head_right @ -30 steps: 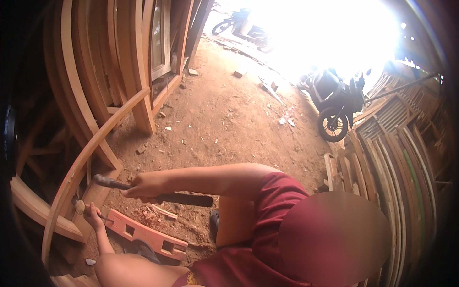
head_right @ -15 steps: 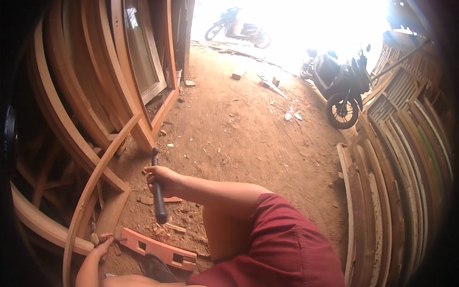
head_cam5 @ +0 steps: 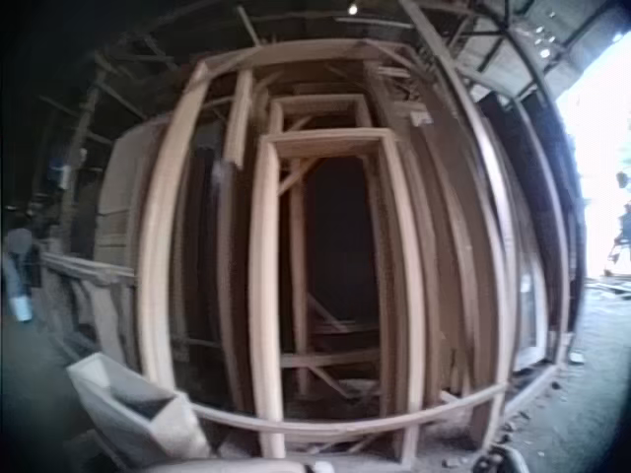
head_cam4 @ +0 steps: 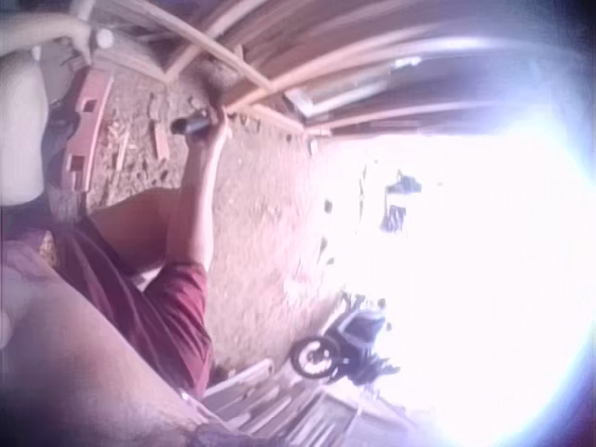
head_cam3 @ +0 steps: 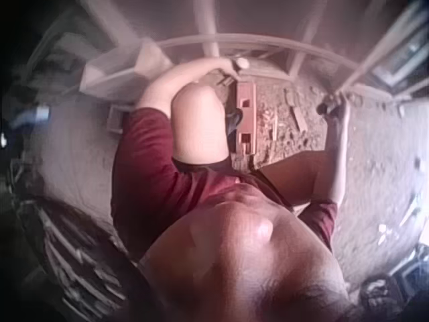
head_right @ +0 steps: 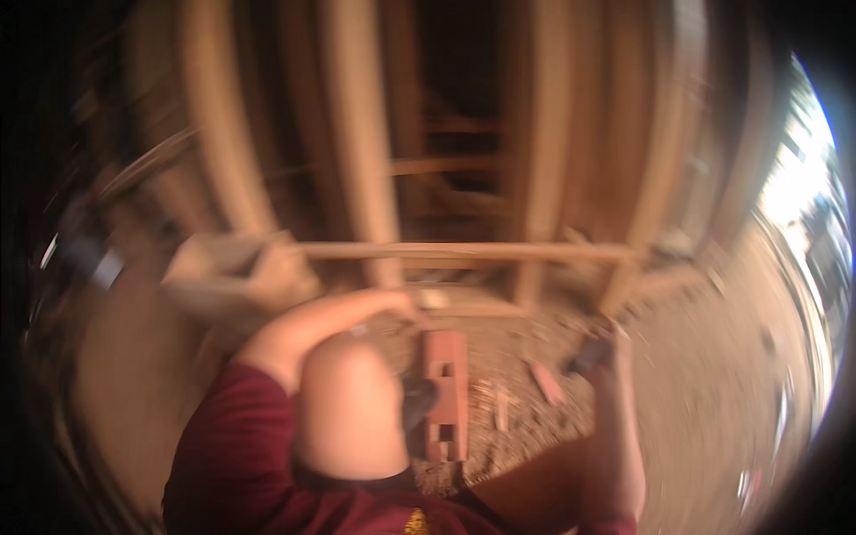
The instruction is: The person sits on the floor of a workshop and uses a hammer and a chisel to carve a curved wooden frame. They repeatedly strike the chisel to shape the wood, generating sawdust.
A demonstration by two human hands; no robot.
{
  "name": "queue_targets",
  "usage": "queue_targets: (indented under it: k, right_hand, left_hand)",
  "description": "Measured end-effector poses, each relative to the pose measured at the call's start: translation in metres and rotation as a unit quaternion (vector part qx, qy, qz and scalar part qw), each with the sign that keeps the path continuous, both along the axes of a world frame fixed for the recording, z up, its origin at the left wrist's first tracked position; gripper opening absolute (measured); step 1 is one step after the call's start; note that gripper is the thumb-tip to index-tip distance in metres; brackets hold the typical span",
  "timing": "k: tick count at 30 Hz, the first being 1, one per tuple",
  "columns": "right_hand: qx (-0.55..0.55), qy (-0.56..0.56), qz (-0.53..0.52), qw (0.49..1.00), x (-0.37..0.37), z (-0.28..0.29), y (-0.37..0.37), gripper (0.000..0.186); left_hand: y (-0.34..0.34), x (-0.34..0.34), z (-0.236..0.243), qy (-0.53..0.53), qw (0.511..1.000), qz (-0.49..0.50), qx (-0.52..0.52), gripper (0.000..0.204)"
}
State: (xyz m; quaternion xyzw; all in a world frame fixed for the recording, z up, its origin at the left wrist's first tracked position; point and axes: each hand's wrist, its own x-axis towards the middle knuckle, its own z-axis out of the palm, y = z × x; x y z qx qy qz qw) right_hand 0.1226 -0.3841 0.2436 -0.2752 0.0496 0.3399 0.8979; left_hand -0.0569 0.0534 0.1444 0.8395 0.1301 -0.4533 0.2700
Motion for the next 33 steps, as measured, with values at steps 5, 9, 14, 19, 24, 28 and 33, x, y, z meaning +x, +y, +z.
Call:
queue_targets:
  k: [5,9,14,19,24,28,33]
  right_hand:
    - [-0.012,-0.011,0.042,0.999,0.045,-0.046,0.0,0.01]
    - [-0.046,-0.005,0.057,0.997,0.025,-0.049,0.029,0.01]
    - [-0.045,-0.003,0.124,0.991,0.02,-0.053,0.044,0.01]
    - [-0.074,0.015,0.121,0.99,0.031,-0.08,0.063,0.015]
    - [-0.068,0.074,0.144,0.984,0.077,-0.113,0.073,0.016]
    - [-0.056,0.032,0.103,0.993,0.085,-0.127,0.069,0.018]
    - [-0.069,0.196,0.17,0.963,0.015,-0.093,0.086,0.036]
  left_hand:
    - [-0.078,-0.001,0.119,-0.081,0.994,0.036,0.062,0.078]
    - [-0.106,-0.025,0.124,-0.142,0.988,0.03,0.045,0.056]
    - [-0.094,-0.058,0.14,-0.132,0.987,0.093,-0.007,0.04]
    - [-0.059,-0.078,0.14,-0.152,0.98,0.128,0.021,0.037]
    - [-0.039,-0.077,0.133,-0.192,0.971,0.138,0.039,0.034]
    - [-0.046,-0.07,0.135,-0.208,0.973,0.103,0.016,0.031]
    - [-0.053,-0.086,0.115,-0.203,0.97,0.13,0.021,0.023]
